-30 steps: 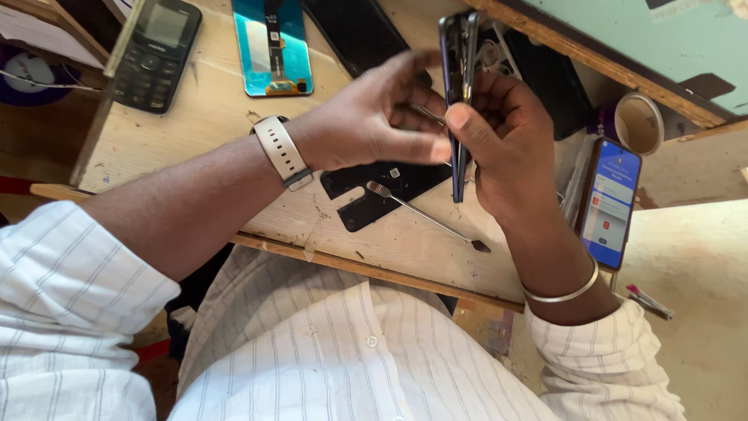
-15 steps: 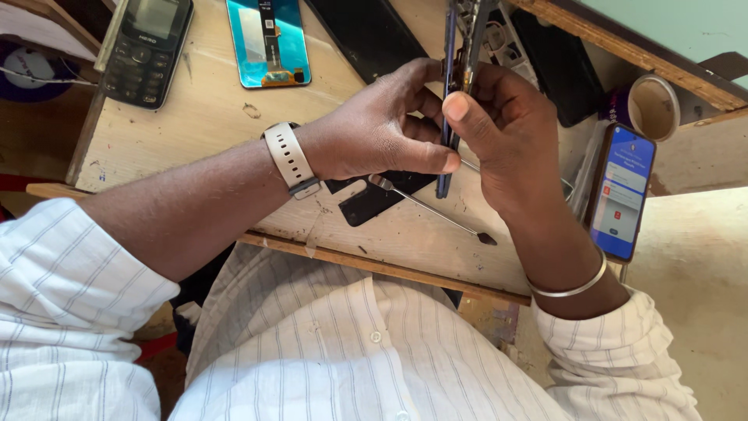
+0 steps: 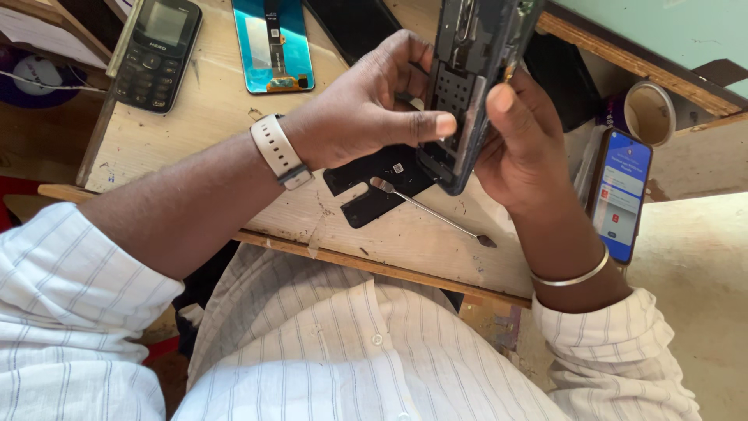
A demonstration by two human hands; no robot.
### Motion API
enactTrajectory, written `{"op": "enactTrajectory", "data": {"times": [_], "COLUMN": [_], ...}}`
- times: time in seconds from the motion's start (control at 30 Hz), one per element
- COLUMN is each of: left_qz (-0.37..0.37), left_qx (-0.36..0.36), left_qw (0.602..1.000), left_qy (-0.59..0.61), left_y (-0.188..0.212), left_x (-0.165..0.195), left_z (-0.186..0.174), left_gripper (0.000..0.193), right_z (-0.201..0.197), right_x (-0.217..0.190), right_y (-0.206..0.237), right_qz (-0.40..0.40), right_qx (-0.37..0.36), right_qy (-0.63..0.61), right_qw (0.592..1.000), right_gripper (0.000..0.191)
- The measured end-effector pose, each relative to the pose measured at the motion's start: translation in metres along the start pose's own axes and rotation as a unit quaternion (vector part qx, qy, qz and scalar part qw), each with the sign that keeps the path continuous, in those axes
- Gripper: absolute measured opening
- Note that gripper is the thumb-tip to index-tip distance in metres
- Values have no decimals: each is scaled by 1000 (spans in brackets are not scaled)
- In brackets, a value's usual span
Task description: The person uses a metal prying tool and a screwdriver to pry open the back cover of a smartphone, then removes the battery. The person handles the phone, battery, and tools throughout the process.
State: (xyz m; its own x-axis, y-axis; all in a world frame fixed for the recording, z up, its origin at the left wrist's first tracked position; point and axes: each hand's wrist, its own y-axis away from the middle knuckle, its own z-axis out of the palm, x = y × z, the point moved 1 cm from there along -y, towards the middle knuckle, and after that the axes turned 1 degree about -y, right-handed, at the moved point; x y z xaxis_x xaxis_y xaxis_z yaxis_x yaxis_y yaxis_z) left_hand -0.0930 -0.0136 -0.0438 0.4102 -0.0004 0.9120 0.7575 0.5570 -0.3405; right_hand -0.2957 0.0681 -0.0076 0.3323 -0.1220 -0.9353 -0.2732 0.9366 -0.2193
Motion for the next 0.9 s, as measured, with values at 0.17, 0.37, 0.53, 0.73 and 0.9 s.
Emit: {"op": "enactTrajectory", "data": {"times": [0.17,0.37,0.53,0.73,0.9], "left_qz": [-12,44,86,93,102], "left_qx": [7,22,37,102,133], "left_qw": [992,988,994,988,979], "left_qy": [127,146,63,-73,-119], "left_y": [-1,-2,-3,-4,-3], "left_x": [-5,-9,-11,-10,-8], "left_z": [-2,-12,-21,-24,-26], "left_gripper": [61,45,32,28,27], "right_z": [-3,-9,3,9,-6], "right_x": [-2,0,-30,-36,-26], "right_y": [-3,-4,9,16,19], "right_qz": [44,52,115,136,34], "right_qx": [22,74,159,-39,2], "right_qy": [-46,-21,421,671,715], "right_qw": [998,996,885,728,698], "right_gripper": [50,44,29,24,21]}}
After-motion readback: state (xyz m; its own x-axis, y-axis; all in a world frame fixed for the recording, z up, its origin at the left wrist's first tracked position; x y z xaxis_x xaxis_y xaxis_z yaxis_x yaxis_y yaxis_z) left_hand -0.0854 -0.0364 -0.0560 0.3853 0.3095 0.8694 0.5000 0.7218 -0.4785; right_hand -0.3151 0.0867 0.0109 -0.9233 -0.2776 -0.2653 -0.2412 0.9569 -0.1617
